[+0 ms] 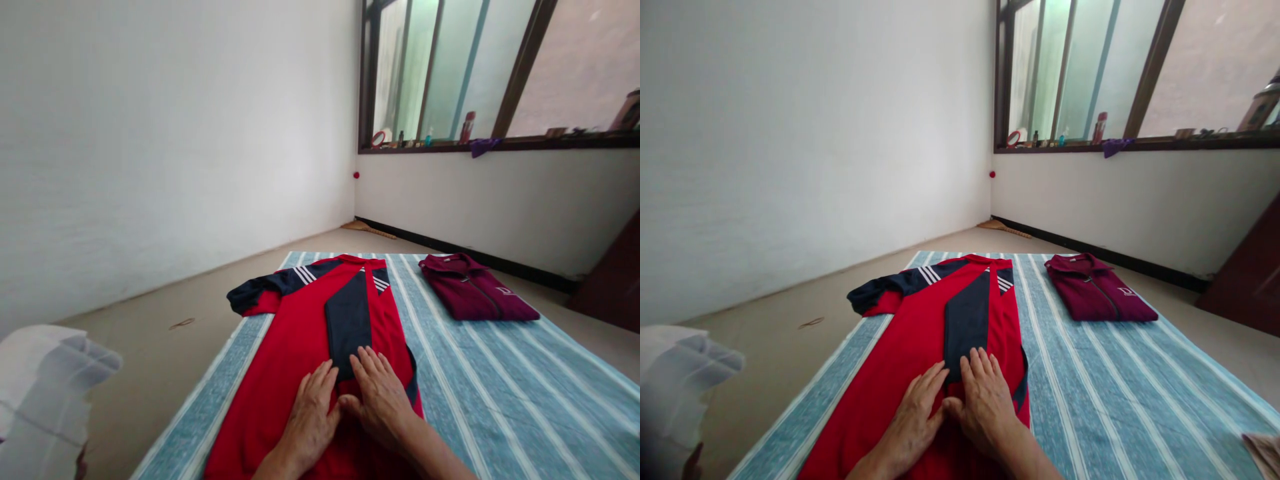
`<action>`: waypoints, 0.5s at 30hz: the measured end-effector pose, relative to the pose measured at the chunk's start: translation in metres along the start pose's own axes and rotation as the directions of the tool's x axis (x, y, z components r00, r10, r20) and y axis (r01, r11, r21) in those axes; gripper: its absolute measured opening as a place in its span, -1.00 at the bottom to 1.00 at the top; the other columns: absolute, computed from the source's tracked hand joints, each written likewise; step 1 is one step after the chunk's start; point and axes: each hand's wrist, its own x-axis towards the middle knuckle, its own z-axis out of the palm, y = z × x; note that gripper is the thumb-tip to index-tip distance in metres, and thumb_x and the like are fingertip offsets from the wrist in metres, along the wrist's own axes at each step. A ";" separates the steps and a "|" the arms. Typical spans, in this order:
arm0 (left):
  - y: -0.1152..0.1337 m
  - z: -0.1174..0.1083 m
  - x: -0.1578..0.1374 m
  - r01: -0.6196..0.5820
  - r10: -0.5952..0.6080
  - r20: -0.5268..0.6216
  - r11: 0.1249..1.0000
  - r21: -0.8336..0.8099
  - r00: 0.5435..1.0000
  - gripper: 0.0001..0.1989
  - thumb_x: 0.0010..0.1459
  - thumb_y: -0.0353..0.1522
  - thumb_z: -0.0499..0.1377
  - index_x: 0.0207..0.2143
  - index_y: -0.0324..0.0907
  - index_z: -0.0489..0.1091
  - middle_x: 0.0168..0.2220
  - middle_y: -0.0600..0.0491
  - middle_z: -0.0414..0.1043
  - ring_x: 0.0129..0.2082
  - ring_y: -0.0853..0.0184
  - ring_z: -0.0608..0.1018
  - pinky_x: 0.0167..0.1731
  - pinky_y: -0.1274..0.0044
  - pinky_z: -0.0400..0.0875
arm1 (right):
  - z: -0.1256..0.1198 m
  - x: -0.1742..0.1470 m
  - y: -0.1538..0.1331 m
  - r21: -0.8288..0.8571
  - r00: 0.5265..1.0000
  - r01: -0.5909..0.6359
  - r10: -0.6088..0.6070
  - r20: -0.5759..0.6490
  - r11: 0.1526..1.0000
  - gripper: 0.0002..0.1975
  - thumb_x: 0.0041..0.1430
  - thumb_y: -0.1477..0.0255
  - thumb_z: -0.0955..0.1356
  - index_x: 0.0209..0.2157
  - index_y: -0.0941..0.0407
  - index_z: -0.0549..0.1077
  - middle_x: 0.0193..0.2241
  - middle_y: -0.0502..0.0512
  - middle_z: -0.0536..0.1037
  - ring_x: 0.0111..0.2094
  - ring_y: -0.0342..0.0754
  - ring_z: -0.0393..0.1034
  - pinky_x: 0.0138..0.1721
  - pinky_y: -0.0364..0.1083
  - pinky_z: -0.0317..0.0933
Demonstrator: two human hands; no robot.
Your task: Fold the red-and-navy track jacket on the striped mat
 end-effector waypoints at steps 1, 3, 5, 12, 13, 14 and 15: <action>0.000 0.001 0.000 -0.001 0.001 -0.014 1.000 -0.001 1.000 -0.57 0.17 -0.34 0.10 0.11 -0.21 0.31 0.14 -0.19 0.32 0.14 0.10 0.38 0.07 0.18 0.34 | 0.000 0.002 -0.001 0.006 1.000 -0.006 0.006 -0.006 1.000 -0.29 0.23 0.01 0.18 0.24 0.20 0.18 0.27 0.29 0.09 0.30 0.16 -0.09 0.27 0.12 -0.13; 0.000 0.002 0.000 -0.003 0.002 -0.047 1.000 -0.012 0.999 -0.58 0.15 -0.35 0.13 0.08 -0.20 0.34 0.12 -0.19 0.35 0.12 0.09 0.40 0.05 0.16 0.36 | -0.002 0.008 -0.002 0.015 1.000 -0.017 0.017 -0.016 1.000 -0.30 0.25 0.02 0.18 0.24 0.21 0.18 0.27 0.29 0.09 0.30 0.15 -0.10 0.27 0.11 -0.14; 0.001 0.002 0.000 -0.007 0.005 -0.075 1.000 -0.023 0.997 -0.59 0.12 -0.35 0.16 0.05 -0.21 0.36 0.10 -0.18 0.38 0.10 0.08 0.42 0.04 0.17 0.38 | -0.003 0.016 -0.003 0.019 1.000 -0.026 0.026 -0.010 0.999 -0.30 0.26 0.03 0.16 0.24 0.23 0.18 0.27 0.31 0.09 0.30 0.15 -0.11 0.27 0.11 -0.14; -0.015 -0.006 -0.012 -0.039 0.032 -0.231 0.999 -0.025 0.972 -0.64 0.10 -0.33 0.19 -0.04 -0.23 0.42 0.00 -0.17 0.47 -0.01 0.15 0.52 -0.04 0.38 0.46 | 0.006 0.030 0.000 0.007 0.995 -0.050 0.049 0.090 0.999 -0.31 0.27 0.05 0.15 0.26 0.20 0.14 0.29 0.35 0.02 0.31 0.24 -0.18 0.25 0.19 -0.17; -0.019 -0.009 -0.015 -0.041 0.035 -0.252 0.999 -0.018 0.967 -0.66 0.11 -0.32 0.18 -0.06 -0.23 0.43 -0.01 -0.16 0.48 -0.02 0.16 0.53 -0.05 0.40 0.47 | 0.008 0.029 0.000 0.007 0.994 -0.050 0.049 0.097 0.999 -0.32 0.27 0.04 0.15 0.26 0.19 0.14 0.29 0.35 0.02 0.31 0.24 -0.19 0.25 0.19 -0.17; -0.023 -0.013 -0.017 -0.042 0.038 -0.264 0.999 -0.011 0.964 -0.68 0.12 -0.30 0.17 -0.08 -0.22 0.45 -0.02 -0.15 0.49 -0.03 0.17 0.54 -0.06 0.42 0.48 | 0.010 0.028 0.000 0.008 0.994 -0.050 0.049 0.101 0.999 -0.32 0.27 0.04 0.14 0.27 0.18 0.14 0.29 0.34 0.02 0.31 0.24 -0.19 0.25 0.20 -0.18; -0.027 -0.018 -0.019 -0.041 0.038 -0.273 0.999 -0.003 0.961 -0.70 0.14 -0.29 0.16 -0.09 -0.21 0.46 -0.03 -0.13 0.50 -0.04 0.19 0.54 -0.07 0.43 0.48 | 0.011 0.027 0.000 0.009 0.994 -0.051 0.050 0.102 0.999 -0.32 0.27 0.05 0.14 0.27 0.18 0.13 0.29 0.34 0.01 0.31 0.24 -0.19 0.25 0.20 -0.19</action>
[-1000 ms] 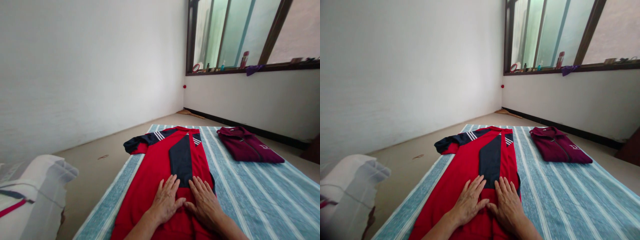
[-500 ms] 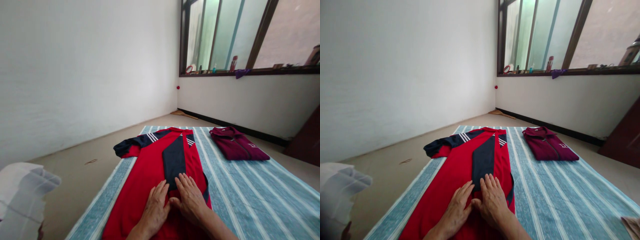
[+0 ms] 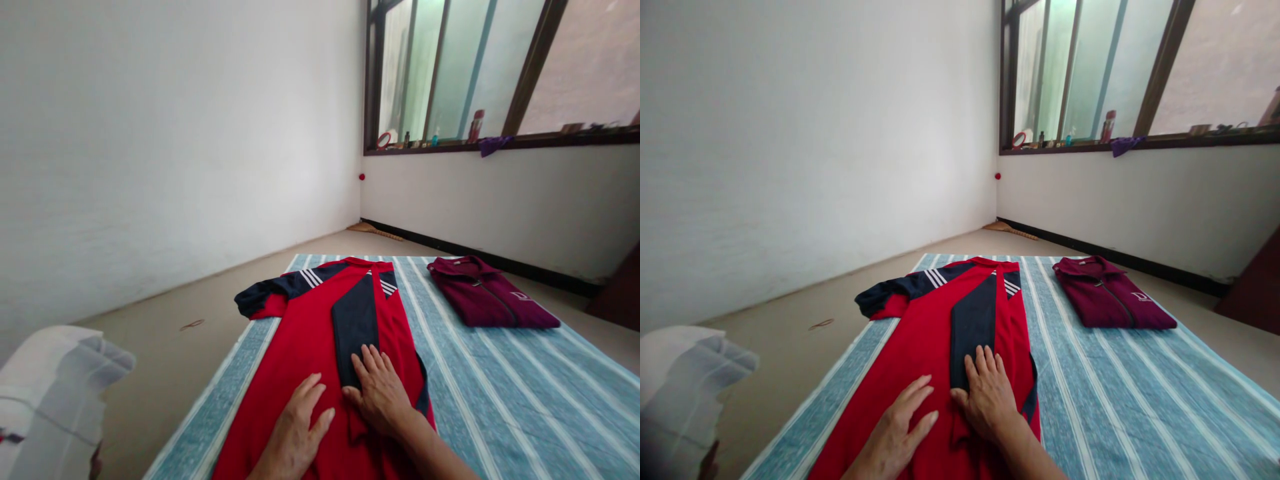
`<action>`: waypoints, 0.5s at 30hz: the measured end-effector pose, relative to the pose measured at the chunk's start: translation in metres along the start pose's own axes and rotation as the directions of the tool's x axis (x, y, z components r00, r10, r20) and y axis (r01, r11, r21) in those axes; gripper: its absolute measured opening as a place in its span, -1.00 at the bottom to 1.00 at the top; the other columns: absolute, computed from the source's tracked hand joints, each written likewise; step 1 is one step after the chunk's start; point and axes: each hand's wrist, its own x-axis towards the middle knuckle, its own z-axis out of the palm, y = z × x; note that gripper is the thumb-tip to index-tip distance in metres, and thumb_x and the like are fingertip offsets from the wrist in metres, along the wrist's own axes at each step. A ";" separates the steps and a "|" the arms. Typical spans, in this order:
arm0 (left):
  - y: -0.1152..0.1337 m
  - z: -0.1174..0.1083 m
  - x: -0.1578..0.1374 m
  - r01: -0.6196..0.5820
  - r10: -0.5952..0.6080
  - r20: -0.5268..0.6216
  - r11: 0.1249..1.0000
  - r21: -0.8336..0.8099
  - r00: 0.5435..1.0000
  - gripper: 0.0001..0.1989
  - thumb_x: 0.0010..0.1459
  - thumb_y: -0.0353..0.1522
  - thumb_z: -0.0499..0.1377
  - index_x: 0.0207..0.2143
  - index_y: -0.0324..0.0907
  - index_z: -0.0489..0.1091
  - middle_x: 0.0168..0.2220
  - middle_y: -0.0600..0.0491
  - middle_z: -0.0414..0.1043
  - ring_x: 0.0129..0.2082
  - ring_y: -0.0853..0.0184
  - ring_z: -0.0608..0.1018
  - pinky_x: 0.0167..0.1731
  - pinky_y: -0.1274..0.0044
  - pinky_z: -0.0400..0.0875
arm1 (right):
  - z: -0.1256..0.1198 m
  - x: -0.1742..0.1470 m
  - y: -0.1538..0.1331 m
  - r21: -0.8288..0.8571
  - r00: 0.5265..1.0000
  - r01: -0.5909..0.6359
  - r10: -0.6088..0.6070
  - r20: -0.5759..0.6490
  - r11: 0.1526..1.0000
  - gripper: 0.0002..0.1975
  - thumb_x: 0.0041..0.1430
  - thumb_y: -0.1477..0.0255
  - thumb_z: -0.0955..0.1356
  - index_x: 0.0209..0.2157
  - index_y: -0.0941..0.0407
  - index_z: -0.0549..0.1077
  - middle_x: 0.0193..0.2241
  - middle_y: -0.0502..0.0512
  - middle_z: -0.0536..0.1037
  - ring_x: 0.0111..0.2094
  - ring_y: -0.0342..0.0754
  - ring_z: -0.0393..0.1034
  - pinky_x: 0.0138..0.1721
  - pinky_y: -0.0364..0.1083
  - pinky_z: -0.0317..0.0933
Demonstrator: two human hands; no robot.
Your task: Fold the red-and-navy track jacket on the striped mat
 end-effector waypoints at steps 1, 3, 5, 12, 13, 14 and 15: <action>-0.004 -0.005 -0.001 0.001 -0.001 -0.010 1.000 0.008 1.000 -0.71 0.16 -0.28 0.14 -0.11 -0.20 0.47 -0.04 -0.12 0.50 -0.06 0.20 0.55 -0.09 0.44 0.49 | 0.001 -0.001 0.000 0.002 1.000 -0.001 0.001 -0.001 1.000 -0.32 0.27 0.05 0.14 0.27 0.18 0.13 0.29 0.34 0.01 0.31 0.24 -0.19 0.25 0.20 -0.19; -0.013 -0.016 -0.002 0.010 -0.008 -0.048 1.000 0.026 0.999 -0.71 0.19 -0.24 0.10 -0.14 -0.18 0.48 -0.07 -0.10 0.52 -0.09 0.21 0.57 -0.12 0.46 0.51 | 0.001 -0.001 0.000 0.010 1.000 -0.001 0.001 -0.002 1.000 -0.32 0.27 0.05 0.14 0.27 0.18 0.13 0.29 0.33 0.01 0.31 0.24 -0.19 0.25 0.19 -0.20; -0.022 -0.025 -0.004 0.030 -0.025 -0.109 0.999 0.041 0.994 -0.69 0.21 -0.20 0.07 -0.18 -0.18 0.49 -0.11 -0.10 0.55 -0.14 0.22 0.60 -0.16 0.48 0.53 | 0.001 0.000 0.000 0.017 1.000 0.001 -0.001 -0.004 1.000 -0.32 0.27 0.05 0.13 0.27 0.18 0.13 0.30 0.33 0.01 0.31 0.24 -0.20 0.26 0.19 -0.21; -0.036 -0.029 -0.013 0.029 0.014 -0.268 0.987 0.155 0.963 -0.62 0.27 -0.15 -0.03 -0.29 -0.20 0.48 -0.28 -0.07 0.59 -0.32 0.26 0.64 -0.31 0.52 0.58 | 0.002 0.003 0.000 0.018 1.000 -0.015 0.015 -0.010 1.000 -0.32 0.27 0.03 0.13 0.28 0.16 0.11 0.30 0.31 0.00 0.31 0.24 -0.21 0.26 0.20 -0.22; -0.035 -0.028 -0.013 0.006 0.044 -0.270 0.983 0.181 0.962 -0.61 0.28 -0.16 -0.04 -0.30 -0.20 0.47 -0.29 -0.09 0.59 -0.32 0.25 0.64 -0.32 0.51 0.58 | 0.002 0.003 -0.001 0.020 1.000 -0.014 0.015 -0.012 1.000 -0.32 0.27 0.03 0.12 0.28 0.15 0.12 0.30 0.30 0.00 0.31 0.24 -0.21 0.26 0.20 -0.22; -0.034 -0.027 -0.013 -0.019 0.075 -0.269 0.978 0.209 0.960 -0.61 0.28 -0.17 -0.05 -0.31 -0.21 0.47 -0.29 -0.10 0.58 -0.31 0.24 0.64 -0.33 0.50 0.59 | 0.002 0.003 -0.001 0.023 1.000 -0.014 0.014 -0.013 1.000 -0.31 0.26 0.02 0.12 0.27 0.15 0.12 0.30 0.30 0.01 0.31 0.24 -0.20 0.26 0.20 -0.22; -0.032 -0.026 -0.012 -0.041 0.104 -0.263 0.971 0.236 0.959 -0.61 0.29 -0.18 -0.05 -0.32 -0.22 0.47 -0.28 -0.11 0.58 -0.30 0.22 0.63 -0.32 0.48 0.59 | 0.002 0.004 -0.001 0.025 1.000 -0.015 0.015 -0.014 1.000 -0.31 0.26 0.02 0.12 0.27 0.15 0.13 0.30 0.30 0.01 0.31 0.24 -0.20 0.25 0.20 -0.21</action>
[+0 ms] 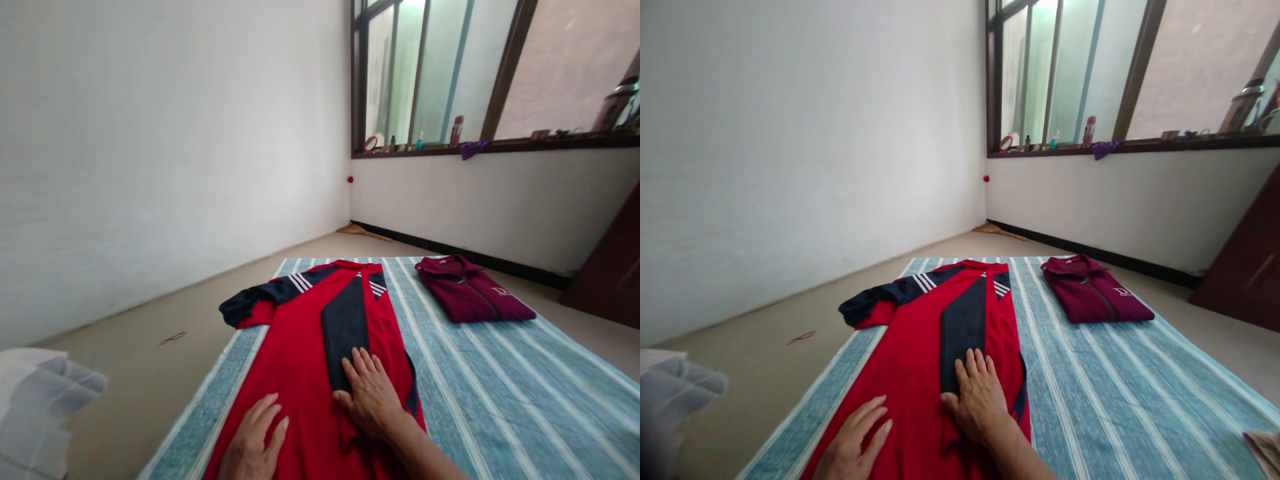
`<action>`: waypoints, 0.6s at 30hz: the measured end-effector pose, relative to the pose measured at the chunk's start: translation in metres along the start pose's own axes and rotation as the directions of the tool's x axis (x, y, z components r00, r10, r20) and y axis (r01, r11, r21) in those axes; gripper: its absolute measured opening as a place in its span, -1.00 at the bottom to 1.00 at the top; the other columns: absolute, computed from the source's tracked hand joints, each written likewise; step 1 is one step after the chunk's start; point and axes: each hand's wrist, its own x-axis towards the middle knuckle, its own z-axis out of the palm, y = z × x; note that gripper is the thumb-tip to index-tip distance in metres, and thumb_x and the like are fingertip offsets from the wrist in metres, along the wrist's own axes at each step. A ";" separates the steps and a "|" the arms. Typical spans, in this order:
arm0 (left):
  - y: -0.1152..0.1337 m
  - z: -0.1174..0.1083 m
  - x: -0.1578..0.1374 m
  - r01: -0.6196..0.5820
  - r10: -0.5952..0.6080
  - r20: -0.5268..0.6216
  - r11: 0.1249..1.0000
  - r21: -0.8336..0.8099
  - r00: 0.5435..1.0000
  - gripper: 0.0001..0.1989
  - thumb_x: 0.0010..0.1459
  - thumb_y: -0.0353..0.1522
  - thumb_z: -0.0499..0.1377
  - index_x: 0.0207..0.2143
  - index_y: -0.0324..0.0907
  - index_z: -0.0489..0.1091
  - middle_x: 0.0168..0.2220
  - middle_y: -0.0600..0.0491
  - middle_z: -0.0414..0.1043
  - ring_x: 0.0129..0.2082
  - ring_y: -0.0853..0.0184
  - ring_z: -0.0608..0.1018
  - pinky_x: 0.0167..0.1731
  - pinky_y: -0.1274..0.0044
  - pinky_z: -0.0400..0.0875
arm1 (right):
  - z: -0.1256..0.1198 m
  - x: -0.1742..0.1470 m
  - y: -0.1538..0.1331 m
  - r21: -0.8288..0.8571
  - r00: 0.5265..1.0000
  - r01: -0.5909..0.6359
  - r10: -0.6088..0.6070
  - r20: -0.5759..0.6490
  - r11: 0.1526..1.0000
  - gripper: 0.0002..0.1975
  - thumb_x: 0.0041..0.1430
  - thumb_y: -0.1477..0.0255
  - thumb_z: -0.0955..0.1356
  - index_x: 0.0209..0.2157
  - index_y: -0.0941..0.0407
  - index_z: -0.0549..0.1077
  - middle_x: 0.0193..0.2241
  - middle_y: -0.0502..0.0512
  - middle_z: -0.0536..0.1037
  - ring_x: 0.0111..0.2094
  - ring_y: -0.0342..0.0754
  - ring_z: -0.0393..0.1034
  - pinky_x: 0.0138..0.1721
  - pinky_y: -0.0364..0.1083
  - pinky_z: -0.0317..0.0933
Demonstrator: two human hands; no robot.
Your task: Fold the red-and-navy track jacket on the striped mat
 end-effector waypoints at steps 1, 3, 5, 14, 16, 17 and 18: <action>0.001 0.000 0.001 -0.026 0.026 0.000 0.999 0.020 1.000 -0.60 0.29 -0.19 -0.06 -0.32 -0.23 0.47 -0.28 -0.13 0.58 -0.29 0.21 0.63 -0.32 0.46 0.59 | 0.000 0.000 0.000 0.002 1.000 0.000 0.000 0.000 1.000 -0.31 0.26 0.01 0.11 0.27 0.14 0.13 0.30 0.31 0.02 0.31 0.24 -0.19 0.25 0.20 -0.21; 0.003 0.001 0.001 -0.060 0.060 0.005 0.997 0.053 0.998 -0.59 0.29 -0.19 -0.07 -0.32 -0.23 0.47 -0.27 -0.14 0.57 -0.29 0.20 0.63 -0.31 0.45 0.59 | 0.000 0.001 0.000 0.007 1.000 -0.001 0.001 -0.001 1.000 -0.30 0.25 0.00 0.11 0.27 0.15 0.14 0.29 0.32 0.03 0.31 0.24 -0.18 0.25 0.21 -0.21; 0.002 0.002 0.001 -0.070 0.069 0.016 0.995 0.070 0.997 -0.57 0.30 -0.19 -0.09 -0.33 -0.23 0.48 -0.28 -0.13 0.58 -0.29 0.22 0.63 -0.31 0.47 0.59 | 0.000 0.001 0.000 0.010 1.000 0.000 0.000 -0.009 1.000 -0.30 0.26 0.00 0.11 0.26 0.16 0.15 0.29 0.33 0.03 0.31 0.24 -0.18 0.25 0.21 -0.21; -0.004 0.007 -0.008 0.013 -0.013 0.031 1.000 0.020 0.999 -0.60 0.27 -0.14 -0.06 -0.31 -0.16 0.50 -0.24 -0.08 0.58 -0.25 0.23 0.62 -0.26 0.49 0.58 | 0.002 0.000 -0.001 0.019 0.999 0.000 0.001 -0.035 1.000 -0.29 0.25 -0.01 0.12 0.25 0.16 0.17 0.28 0.34 0.05 0.31 0.24 -0.16 0.25 0.21 -0.20; -0.004 0.009 -0.009 0.025 -0.025 0.030 1.000 0.006 0.999 -0.61 0.26 -0.15 -0.05 -0.31 -0.15 0.50 -0.23 -0.07 0.58 -0.25 0.22 0.62 -0.26 0.48 0.58 | 0.002 0.000 -0.001 0.020 0.999 0.000 0.001 -0.033 1.000 -0.29 0.25 -0.01 0.12 0.25 0.16 0.17 0.29 0.34 0.04 0.31 0.25 -0.16 0.25 0.21 -0.19; -0.004 0.009 -0.010 0.034 -0.034 0.031 0.999 0.001 0.999 -0.61 0.26 -0.15 -0.05 -0.31 -0.14 0.50 -0.23 -0.06 0.58 -0.25 0.22 0.62 -0.26 0.48 0.58 | 0.002 0.001 -0.001 0.021 1.000 -0.001 0.002 -0.031 1.000 -0.30 0.25 -0.01 0.12 0.25 0.16 0.17 0.29 0.33 0.05 0.31 0.25 -0.16 0.25 0.21 -0.18; -0.005 0.010 -0.011 0.043 -0.043 0.037 0.999 -0.001 0.998 -0.61 0.26 -0.14 -0.05 -0.30 -0.14 0.50 -0.23 -0.06 0.58 -0.24 0.22 0.62 -0.25 0.47 0.58 | 0.001 0.001 -0.001 0.021 0.999 -0.001 0.002 -0.032 1.000 -0.30 0.25 -0.01 0.12 0.25 0.16 0.17 0.29 0.33 0.05 0.30 0.25 -0.16 0.25 0.21 -0.18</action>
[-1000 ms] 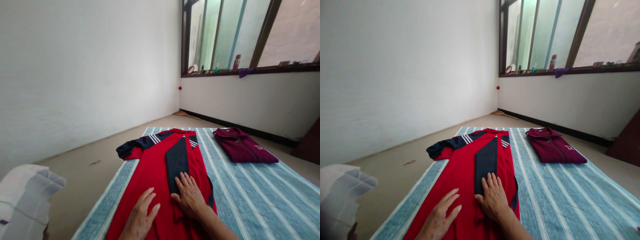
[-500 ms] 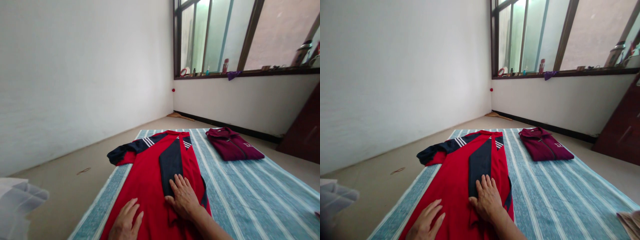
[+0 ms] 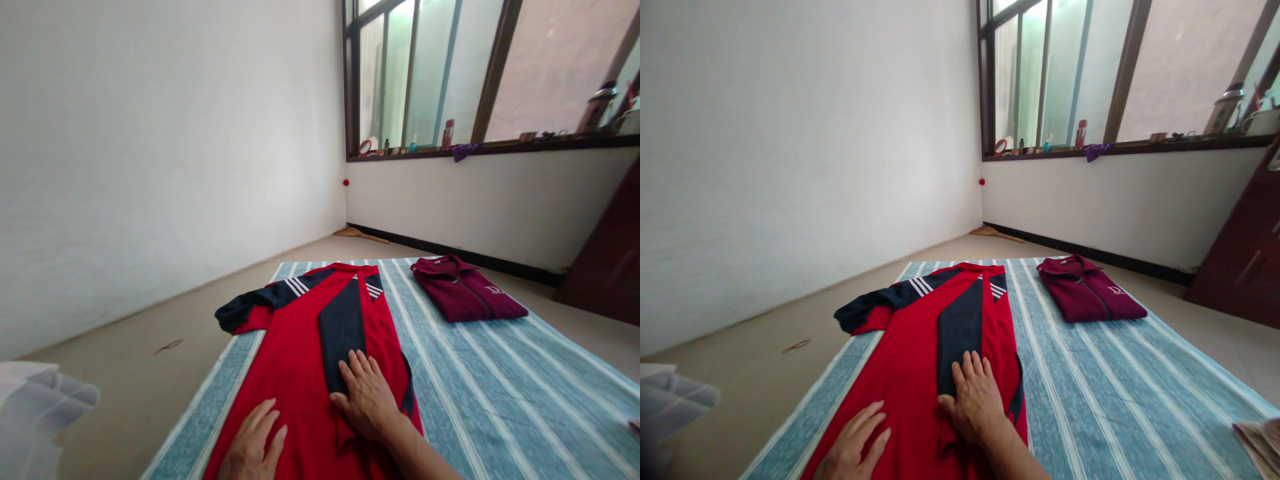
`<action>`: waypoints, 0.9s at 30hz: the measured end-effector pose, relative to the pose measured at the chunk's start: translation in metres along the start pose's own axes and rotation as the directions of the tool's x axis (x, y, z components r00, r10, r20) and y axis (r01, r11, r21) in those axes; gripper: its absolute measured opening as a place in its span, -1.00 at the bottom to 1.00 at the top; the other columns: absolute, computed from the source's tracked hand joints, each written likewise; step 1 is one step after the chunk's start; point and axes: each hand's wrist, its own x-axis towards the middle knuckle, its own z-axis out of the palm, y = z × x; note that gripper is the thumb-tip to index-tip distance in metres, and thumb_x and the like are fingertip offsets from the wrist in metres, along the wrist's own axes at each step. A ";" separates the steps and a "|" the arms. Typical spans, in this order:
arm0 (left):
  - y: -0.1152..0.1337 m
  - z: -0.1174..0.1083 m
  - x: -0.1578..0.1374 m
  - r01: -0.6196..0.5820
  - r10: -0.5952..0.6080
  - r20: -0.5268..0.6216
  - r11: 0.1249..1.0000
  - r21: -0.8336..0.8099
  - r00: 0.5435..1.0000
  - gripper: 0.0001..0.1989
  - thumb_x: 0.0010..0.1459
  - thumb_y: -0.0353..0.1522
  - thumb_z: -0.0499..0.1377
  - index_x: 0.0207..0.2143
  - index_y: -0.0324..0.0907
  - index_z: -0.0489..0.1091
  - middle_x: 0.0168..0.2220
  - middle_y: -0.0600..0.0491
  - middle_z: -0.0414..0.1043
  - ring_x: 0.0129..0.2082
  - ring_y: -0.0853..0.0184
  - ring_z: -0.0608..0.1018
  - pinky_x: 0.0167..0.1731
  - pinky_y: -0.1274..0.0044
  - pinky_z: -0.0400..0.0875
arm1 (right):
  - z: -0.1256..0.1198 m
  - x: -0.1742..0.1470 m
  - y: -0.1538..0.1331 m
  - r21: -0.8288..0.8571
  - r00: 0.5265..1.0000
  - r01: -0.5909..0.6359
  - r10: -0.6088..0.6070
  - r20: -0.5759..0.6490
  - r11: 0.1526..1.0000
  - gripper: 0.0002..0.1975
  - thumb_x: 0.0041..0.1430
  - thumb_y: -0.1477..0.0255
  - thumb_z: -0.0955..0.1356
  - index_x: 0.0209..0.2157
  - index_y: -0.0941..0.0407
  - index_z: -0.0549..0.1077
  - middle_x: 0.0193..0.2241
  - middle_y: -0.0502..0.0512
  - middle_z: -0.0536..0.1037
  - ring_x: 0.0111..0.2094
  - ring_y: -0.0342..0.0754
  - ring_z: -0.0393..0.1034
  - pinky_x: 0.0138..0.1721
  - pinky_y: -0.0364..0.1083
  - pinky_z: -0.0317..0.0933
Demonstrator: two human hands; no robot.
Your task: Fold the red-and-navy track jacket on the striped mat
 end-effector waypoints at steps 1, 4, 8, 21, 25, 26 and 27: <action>0.000 0.001 -0.001 0.007 -0.007 0.004 1.000 -0.001 1.000 -0.60 0.26 -0.14 -0.05 -0.30 -0.15 0.51 -0.22 -0.06 0.58 -0.23 0.21 0.62 -0.25 0.46 0.58 | 0.000 0.000 0.000 0.000 1.000 0.000 0.000 -0.001 1.000 -0.30 0.25 -0.01 0.12 0.25 0.16 0.17 0.28 0.33 0.05 0.30 0.25 -0.15 0.25 0.22 -0.19; -0.001 0.002 -0.002 0.006 -0.006 0.004 1.000 0.005 1.000 -0.59 0.27 -0.14 -0.05 -0.29 -0.16 0.51 -0.22 -0.08 0.58 -0.24 0.20 0.62 -0.25 0.43 0.58 | 0.000 0.002 0.001 -0.003 1.000 -0.001 0.001 -0.002 1.000 -0.31 0.26 0.01 0.12 0.25 0.16 0.17 0.28 0.33 0.05 0.30 0.25 -0.15 0.25 0.22 -0.19; 0.001 0.000 0.001 -0.026 0.026 -0.010 1.000 0.007 1.000 -0.59 0.27 -0.17 -0.05 -0.30 -0.20 0.51 -0.23 -0.11 0.57 -0.25 0.19 0.62 -0.28 0.43 0.59 | 0.000 0.002 0.001 -0.010 1.000 0.000 0.000 -0.004 1.000 -0.31 0.26 0.01 0.12 0.26 0.15 0.16 0.28 0.33 0.06 0.30 0.25 -0.15 0.25 0.21 -0.20; 0.000 0.002 -0.002 0.034 -0.033 0.029 0.999 -0.010 0.999 -0.59 0.26 -0.15 -0.05 -0.28 -0.16 0.51 -0.21 -0.08 0.57 -0.22 0.19 0.61 -0.23 0.42 0.58 | -0.001 0.000 0.000 -0.001 1.000 -0.002 0.002 -0.024 1.000 -0.31 0.25 0.00 0.13 0.24 0.16 0.18 0.28 0.33 0.09 0.30 0.25 -0.13 0.25 0.20 -0.19; -0.001 0.002 -0.003 0.053 -0.051 0.032 0.998 -0.035 0.998 -0.62 0.24 -0.15 -0.03 -0.26 -0.15 0.51 -0.18 -0.07 0.57 -0.20 0.20 0.61 -0.21 0.44 0.57 | -0.001 0.000 0.000 -0.003 1.000 -0.003 0.003 -0.015 1.000 -0.30 0.24 -0.01 0.13 0.25 0.15 0.17 0.28 0.32 0.09 0.30 0.24 -0.13 0.25 0.20 -0.18; -0.001 0.002 -0.003 0.049 -0.048 0.030 0.998 -0.039 0.998 -0.62 0.24 -0.15 -0.02 -0.26 -0.15 0.51 -0.18 -0.07 0.57 -0.20 0.20 0.61 -0.21 0.44 0.57 | -0.001 0.000 0.000 -0.002 1.000 -0.001 0.001 -0.017 1.000 -0.30 0.24 -0.01 0.13 0.25 0.15 0.17 0.28 0.31 0.09 0.30 0.24 -0.13 0.24 0.20 -0.18; -0.001 0.002 -0.003 0.045 -0.044 0.027 0.998 -0.040 0.999 -0.62 0.24 -0.15 -0.02 -0.27 -0.15 0.51 -0.19 -0.07 0.57 -0.20 0.20 0.61 -0.22 0.45 0.57 | -0.001 0.000 0.000 0.000 1.000 0.001 -0.001 -0.020 1.000 -0.31 0.25 0.00 0.13 0.25 0.15 0.17 0.28 0.31 0.09 0.30 0.24 -0.13 0.25 0.20 -0.18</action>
